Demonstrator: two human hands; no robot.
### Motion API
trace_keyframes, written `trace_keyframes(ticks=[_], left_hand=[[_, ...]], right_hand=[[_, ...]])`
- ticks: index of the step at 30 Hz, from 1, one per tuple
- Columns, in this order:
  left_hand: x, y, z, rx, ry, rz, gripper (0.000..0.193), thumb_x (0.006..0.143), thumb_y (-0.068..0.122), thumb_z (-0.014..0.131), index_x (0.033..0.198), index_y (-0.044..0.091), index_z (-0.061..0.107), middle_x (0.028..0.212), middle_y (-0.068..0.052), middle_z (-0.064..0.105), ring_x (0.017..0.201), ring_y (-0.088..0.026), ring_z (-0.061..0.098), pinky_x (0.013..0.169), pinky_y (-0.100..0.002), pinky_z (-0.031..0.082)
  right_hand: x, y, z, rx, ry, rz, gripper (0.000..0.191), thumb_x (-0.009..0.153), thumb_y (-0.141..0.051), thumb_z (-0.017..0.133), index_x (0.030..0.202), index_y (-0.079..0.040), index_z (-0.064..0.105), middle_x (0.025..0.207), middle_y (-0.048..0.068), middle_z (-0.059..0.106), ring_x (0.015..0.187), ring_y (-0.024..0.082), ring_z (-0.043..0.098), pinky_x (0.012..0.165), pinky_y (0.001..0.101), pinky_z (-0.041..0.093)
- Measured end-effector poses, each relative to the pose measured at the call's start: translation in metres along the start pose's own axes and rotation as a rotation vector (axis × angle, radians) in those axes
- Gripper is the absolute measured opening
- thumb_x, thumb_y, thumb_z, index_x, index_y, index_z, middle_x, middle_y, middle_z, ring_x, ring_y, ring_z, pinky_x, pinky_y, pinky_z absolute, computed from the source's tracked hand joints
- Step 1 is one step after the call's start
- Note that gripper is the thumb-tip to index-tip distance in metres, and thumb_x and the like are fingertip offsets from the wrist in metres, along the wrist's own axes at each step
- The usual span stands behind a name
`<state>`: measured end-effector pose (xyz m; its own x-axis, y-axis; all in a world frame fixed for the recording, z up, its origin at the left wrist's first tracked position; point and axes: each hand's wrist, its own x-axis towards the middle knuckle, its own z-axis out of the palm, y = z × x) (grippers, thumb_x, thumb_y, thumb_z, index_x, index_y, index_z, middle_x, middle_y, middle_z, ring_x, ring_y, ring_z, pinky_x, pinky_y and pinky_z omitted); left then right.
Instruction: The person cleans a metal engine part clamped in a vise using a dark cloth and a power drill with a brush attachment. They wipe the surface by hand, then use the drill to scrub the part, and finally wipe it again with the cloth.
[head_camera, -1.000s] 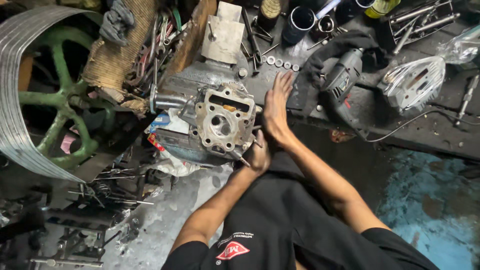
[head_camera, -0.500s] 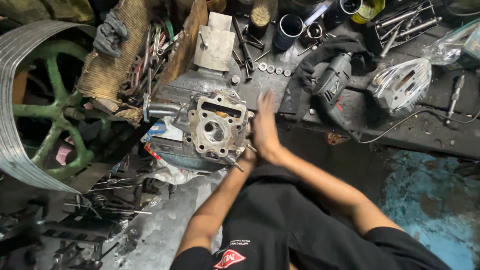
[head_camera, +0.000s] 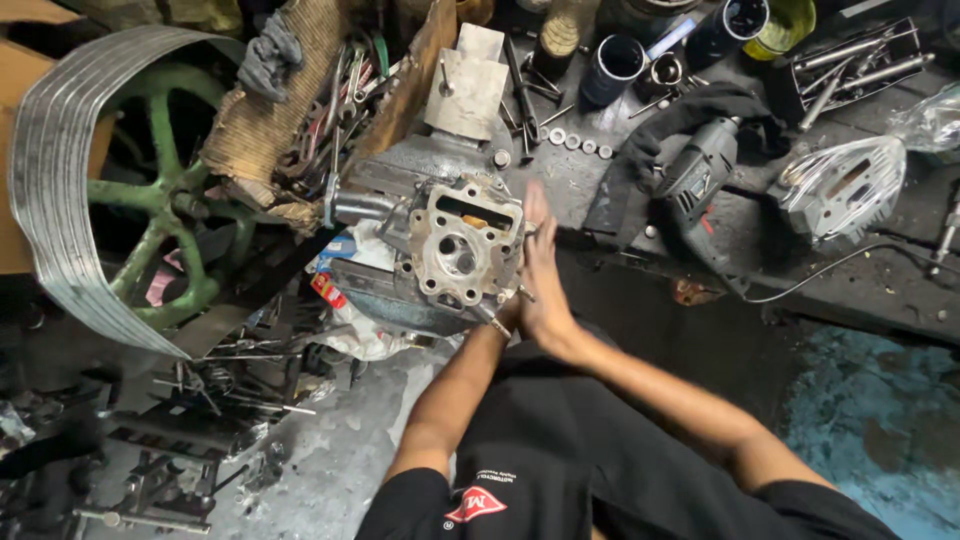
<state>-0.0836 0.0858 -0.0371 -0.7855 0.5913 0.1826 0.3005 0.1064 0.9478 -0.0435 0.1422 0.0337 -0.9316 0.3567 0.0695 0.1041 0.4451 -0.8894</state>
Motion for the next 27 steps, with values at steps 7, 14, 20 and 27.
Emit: trace_keyframes(ticks=[7, 14, 20, 27], left_hand=[[-0.030, 0.020, 0.016, -0.922, 0.191, -0.281, 0.061, 0.112, 0.033, 0.033, 0.163, 0.001, 0.022, 0.168, -0.017, 0.024, 0.153, -0.030, 0.025, 0.127, -0.043, 0.021], [0.016, 0.001, -0.012, -0.970, 0.095, -0.251, 0.061, 0.111, 0.032, 0.033, 0.163, 0.002, 0.022, 0.168, -0.016, 0.023, 0.153, -0.029, 0.024, 0.126, -0.043, 0.021], [-0.021, 0.032, 0.011, -1.109, 0.252, -0.375, 0.060, 0.111, 0.030, 0.033, 0.163, 0.002, 0.022, 0.168, -0.015, 0.023, 0.153, -0.029, 0.023, 0.126, -0.043, 0.020], [0.014, 0.023, -0.015, -2.290, 0.142, -0.456, 0.060, 0.110, 0.029, 0.033, 0.163, 0.002, 0.021, 0.168, -0.014, 0.023, 0.153, -0.028, 0.022, 0.126, -0.043, 0.019]], right_hand=[[0.060, 0.008, -0.021, -0.261, 0.123, -0.001, 0.062, 0.116, -0.026, 0.028, 0.168, -0.006, 0.000, 0.173, 0.026, -0.014, 0.160, 0.043, -0.016, 0.128, 0.0568, -0.009], [-0.002, -0.041, -0.018, 0.024, -0.042, -0.103, 0.061, 0.115, -0.033, 0.020, 0.167, -0.006, 0.007, 0.176, 0.023, -0.005, 0.164, 0.039, -0.008, 0.131, 0.0543, -0.006], [0.068, -0.010, -0.019, -0.363, 0.161, 0.008, 0.065, 0.112, -0.023, 0.034, 0.166, -0.002, 0.006, 0.172, 0.028, -0.008, 0.160, 0.046, -0.010, 0.129, 0.0572, -0.007], [0.002, -0.022, -0.001, -0.068, 0.013, -0.177, 0.060, 0.110, -0.011, 0.027, 0.168, -0.006, 0.012, 0.176, 0.023, -0.002, 0.165, 0.043, -0.004, 0.136, 0.0544, -0.004]])
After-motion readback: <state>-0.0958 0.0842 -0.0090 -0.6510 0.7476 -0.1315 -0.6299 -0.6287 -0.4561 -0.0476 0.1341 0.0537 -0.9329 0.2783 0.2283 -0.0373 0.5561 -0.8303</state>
